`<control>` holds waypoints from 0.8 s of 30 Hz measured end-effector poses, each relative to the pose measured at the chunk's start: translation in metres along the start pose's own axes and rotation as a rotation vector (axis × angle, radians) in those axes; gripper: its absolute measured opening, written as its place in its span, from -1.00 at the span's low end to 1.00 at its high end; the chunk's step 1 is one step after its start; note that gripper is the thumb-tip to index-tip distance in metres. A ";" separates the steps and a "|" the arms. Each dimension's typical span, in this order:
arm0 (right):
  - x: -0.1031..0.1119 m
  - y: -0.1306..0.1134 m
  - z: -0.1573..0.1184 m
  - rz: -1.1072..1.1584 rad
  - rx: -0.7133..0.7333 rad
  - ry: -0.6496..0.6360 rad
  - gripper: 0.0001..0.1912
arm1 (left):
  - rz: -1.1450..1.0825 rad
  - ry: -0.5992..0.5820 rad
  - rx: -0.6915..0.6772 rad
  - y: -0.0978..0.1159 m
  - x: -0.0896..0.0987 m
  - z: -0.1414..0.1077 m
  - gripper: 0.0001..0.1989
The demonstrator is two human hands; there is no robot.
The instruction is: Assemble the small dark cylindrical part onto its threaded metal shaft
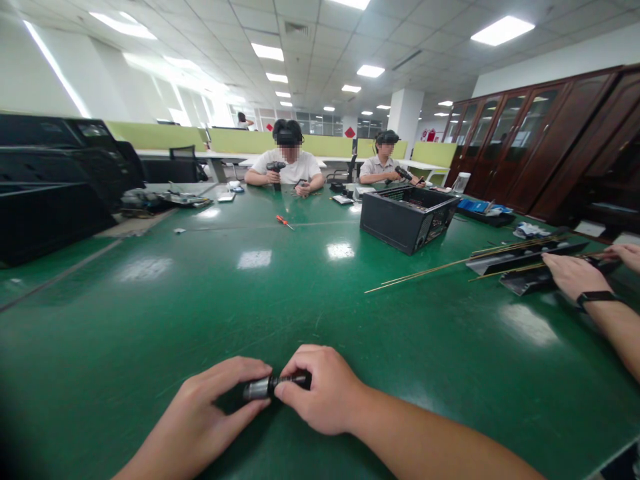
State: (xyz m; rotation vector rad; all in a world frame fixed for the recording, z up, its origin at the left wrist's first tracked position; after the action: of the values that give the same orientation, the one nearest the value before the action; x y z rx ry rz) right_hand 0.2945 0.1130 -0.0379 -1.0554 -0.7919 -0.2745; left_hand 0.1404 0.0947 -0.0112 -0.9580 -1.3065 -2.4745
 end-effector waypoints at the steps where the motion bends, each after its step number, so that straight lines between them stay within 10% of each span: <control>1: 0.000 0.000 0.000 0.002 0.000 0.000 -0.95 | -0.001 -0.001 0.000 0.000 0.000 0.000 -0.80; 24: 0.000 0.000 0.000 -0.008 0.005 0.003 -0.96 | -0.007 -0.008 0.002 -0.002 0.000 -0.001 -0.80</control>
State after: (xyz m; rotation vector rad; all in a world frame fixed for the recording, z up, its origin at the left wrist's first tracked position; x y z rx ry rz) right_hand 0.2944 0.1128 -0.0382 -1.0473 -0.7934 -0.2807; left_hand 0.1391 0.0950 -0.0131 -0.9654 -1.3171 -2.4761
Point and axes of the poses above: each hand's wrist, its own z-axis towards the middle knuckle, its own x-axis out of the back of the hand, y = z × x, the point moved 7 cm from there along z, towards the middle knuckle, and after that the axes turned 14 degrees about -z, right-handed, at the moved point
